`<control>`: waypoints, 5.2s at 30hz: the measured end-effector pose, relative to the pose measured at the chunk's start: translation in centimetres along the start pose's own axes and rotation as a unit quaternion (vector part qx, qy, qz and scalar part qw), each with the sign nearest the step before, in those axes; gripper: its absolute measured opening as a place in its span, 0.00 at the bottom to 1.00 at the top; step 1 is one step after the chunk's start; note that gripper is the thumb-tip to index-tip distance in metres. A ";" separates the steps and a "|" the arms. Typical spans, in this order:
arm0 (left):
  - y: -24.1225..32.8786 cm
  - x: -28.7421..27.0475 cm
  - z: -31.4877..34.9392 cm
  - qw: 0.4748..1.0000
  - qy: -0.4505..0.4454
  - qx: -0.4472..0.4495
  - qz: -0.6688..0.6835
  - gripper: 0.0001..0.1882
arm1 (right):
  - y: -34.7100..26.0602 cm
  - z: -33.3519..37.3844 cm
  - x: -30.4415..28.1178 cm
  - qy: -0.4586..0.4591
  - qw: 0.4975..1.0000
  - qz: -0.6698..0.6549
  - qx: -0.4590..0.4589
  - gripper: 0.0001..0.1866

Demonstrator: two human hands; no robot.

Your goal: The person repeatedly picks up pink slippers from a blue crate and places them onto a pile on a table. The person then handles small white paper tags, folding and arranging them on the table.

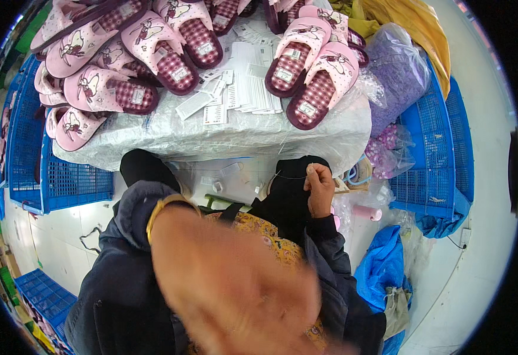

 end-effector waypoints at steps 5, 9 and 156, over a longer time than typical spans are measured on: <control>-2.2 -7.5 6.7 0.930 0.269 -0.186 -0.165 0.06 | -0.1 0.3 -0.9 0.020 0.999 0.040 -0.009 0.06; -1.7 -13.9 16.9 0.652 0.275 -0.257 -0.659 0.12 | 0.1 0.6 -0.2 0.029 0.998 0.059 -0.016 0.06; -10.2 -7.2 29.4 0.779 0.418 -0.421 -0.200 0.06 | -1.3 7.8 18.0 -0.293 0.944 0.136 0.070 0.09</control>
Point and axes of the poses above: each hand's wrist, its own z-axis away from the middle knuckle, its own x-axis out of the palm, y = z × x, the point moved 10 cm from there along -z, towards the middle knuckle, and after that the axes turned 8 degrees about x, right-handed, at the moved point
